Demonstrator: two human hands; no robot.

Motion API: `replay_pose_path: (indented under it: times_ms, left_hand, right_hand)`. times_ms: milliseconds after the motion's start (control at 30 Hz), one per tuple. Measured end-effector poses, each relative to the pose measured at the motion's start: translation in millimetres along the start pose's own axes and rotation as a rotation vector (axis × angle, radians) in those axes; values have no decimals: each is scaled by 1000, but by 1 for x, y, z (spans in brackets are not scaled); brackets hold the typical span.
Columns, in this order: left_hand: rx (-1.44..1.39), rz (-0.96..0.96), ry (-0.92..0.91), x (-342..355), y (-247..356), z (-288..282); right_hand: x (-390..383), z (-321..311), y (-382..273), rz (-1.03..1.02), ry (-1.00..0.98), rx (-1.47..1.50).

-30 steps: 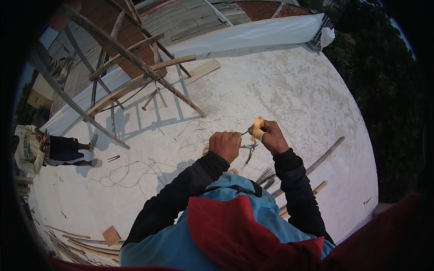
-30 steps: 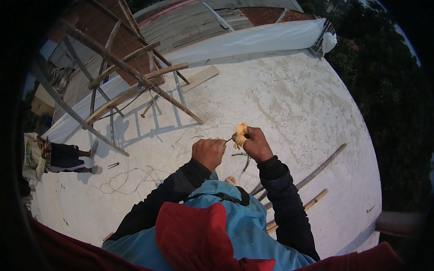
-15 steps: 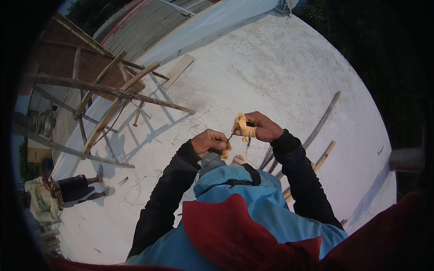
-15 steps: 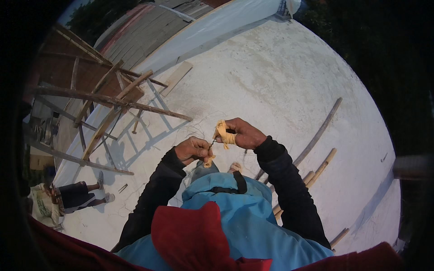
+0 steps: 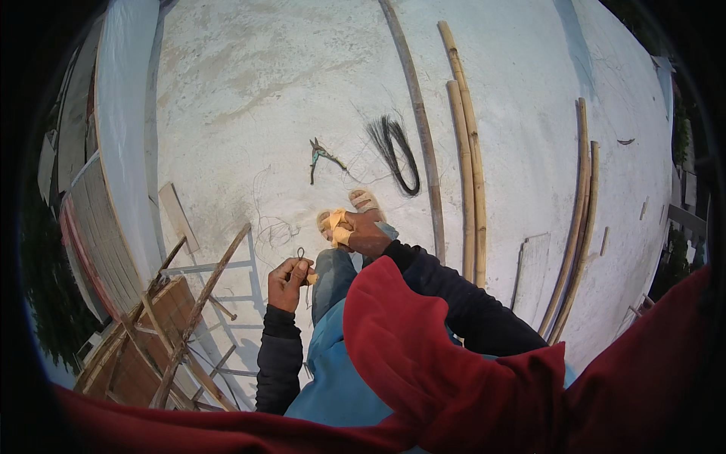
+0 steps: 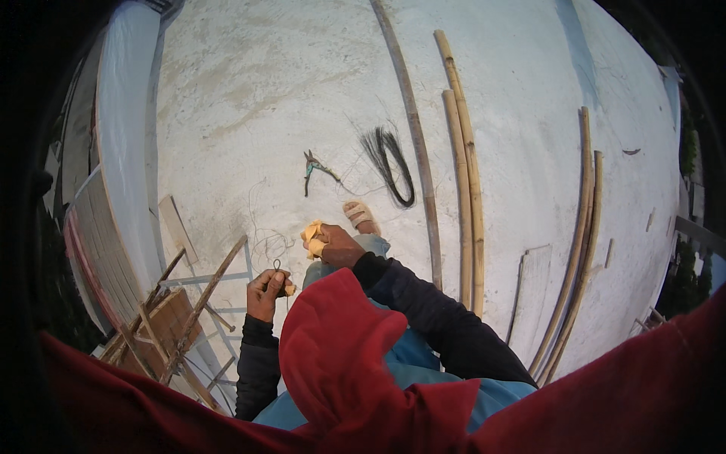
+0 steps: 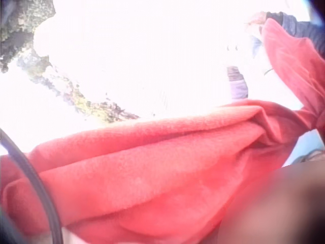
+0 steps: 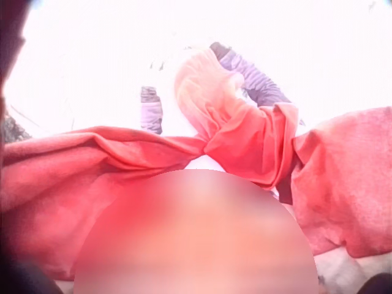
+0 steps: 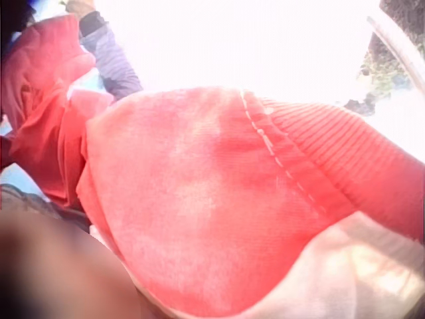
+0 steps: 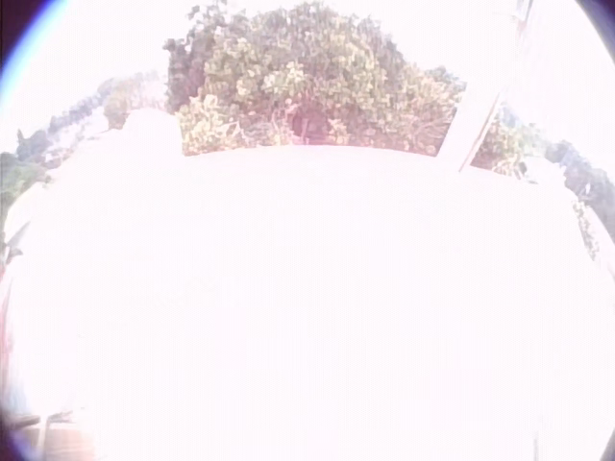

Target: The person ties thin wire around wooden scaffolding poles on a rooftop. They repeatedly wrap and twist the wire by hand to secure the joints, occasionally using pliers to tighten the connections.

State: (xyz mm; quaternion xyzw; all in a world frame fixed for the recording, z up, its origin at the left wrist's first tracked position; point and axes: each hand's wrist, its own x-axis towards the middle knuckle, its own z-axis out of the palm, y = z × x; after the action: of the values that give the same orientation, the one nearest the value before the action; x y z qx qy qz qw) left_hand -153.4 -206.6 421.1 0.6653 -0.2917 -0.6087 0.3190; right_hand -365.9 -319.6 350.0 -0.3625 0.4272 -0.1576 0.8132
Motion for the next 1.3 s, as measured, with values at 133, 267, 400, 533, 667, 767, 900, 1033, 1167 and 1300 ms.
replay_pose_path:
  times_ms: [133, 267, 400, 533, 667, 767, 900, 1033, 1167, 1300]
  left_hand:
    - [22, -58, -83, 53, -51, -6]
    - [39, -102, -44, 81, -128, -11]
    - [-177, -255, -20, 76, -194, -15]
    - [-150, -416, 21, 78, -240, -15]
    - [-154, -516, 76, 81, -274, -13]
    - [-165, -577, 117, 82, -296, -10]
    - [-200, -629, 164, 75, -315, -5]
    - [-244, -625, 203, 60, -322, 3]
    - [-285, -574, 225, 42, -314, 17]
    - [-308, -519, 222, 25, -294, 28]
  right_hand:
    - [32, -88, 124, 175, 527, 156]
    - [74, -176, 250, 284, 890, 94]
    - [133, -243, 327, 400, 929, -375]
    - [231, -276, 367, 383, 734, -919]
    - [324, -283, 396, 42, 466, -1395]
    - [382, -291, 415, -131, 343, -1592]
    - [413, -303, 436, -50, 272, -1789]
    - [401, -297, 432, -49, 67, -1841]
    - [371, -278, 396, -21, 4, -1671]
    - [340, -269, 338, -219, 94, -1699]
